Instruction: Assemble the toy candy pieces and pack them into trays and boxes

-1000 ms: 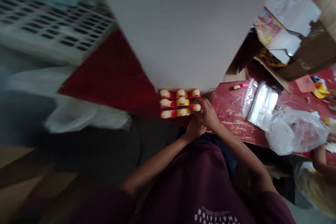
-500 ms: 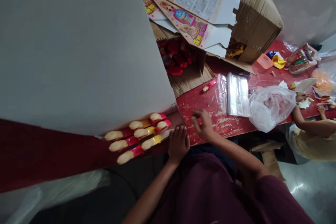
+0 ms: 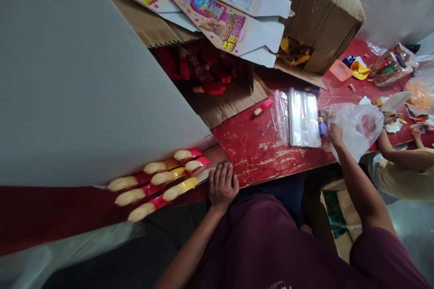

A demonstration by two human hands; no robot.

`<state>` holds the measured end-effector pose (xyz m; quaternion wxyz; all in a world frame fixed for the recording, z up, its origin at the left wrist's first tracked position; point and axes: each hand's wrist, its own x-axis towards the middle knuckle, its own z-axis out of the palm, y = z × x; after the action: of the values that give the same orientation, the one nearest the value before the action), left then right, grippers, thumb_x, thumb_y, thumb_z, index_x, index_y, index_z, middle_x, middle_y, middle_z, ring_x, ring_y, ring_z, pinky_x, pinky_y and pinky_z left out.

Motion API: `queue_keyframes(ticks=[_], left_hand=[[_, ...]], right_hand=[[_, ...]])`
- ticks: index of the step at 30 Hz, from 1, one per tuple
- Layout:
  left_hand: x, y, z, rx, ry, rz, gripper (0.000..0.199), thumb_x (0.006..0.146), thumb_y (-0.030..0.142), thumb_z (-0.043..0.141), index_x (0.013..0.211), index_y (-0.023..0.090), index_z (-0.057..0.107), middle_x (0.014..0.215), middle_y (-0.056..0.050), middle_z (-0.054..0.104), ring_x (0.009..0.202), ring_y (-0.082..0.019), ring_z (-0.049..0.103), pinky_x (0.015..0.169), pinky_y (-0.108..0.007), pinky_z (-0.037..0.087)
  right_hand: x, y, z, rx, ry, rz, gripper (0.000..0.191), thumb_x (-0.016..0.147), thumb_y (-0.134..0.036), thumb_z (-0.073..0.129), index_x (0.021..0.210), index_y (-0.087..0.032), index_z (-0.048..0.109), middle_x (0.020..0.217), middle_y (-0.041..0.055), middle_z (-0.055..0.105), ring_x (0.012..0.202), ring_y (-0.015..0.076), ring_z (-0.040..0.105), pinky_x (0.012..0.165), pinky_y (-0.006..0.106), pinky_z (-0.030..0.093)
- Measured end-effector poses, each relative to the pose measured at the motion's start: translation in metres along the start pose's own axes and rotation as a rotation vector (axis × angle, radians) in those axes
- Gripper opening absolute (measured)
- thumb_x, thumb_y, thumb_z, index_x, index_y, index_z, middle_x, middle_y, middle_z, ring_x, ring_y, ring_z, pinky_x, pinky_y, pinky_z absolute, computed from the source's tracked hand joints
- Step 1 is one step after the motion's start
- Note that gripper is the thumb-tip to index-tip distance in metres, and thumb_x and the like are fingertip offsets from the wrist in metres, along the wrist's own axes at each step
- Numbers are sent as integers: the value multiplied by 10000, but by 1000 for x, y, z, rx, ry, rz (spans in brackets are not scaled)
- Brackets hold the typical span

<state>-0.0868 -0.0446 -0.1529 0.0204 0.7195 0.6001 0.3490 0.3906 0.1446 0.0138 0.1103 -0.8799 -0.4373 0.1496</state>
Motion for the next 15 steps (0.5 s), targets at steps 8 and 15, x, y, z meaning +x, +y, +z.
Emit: queue_keyframes(ticks=[8,15], left_hand=[[-4,-2,4,-18,-23,-27,662,918,229,596,1552,164,418,1504,-183,534,1470,-345,418,1227,-593,279],[0,-2,0,-56,-17,-56,585,918,239,598,1489,157,500,1472,-195,562,1447,-345,449,1216,-594,287]], right_hand=[[14,6,33,-217,60,46,426,857,-243,668,1233,-51,613,1234,271,648,1172,328,622,973,377,466],[-12,-16,38,-134,253,46,537,908,-376,594,1315,-37,509,1308,311,538,1215,378,550,997,482,454]])
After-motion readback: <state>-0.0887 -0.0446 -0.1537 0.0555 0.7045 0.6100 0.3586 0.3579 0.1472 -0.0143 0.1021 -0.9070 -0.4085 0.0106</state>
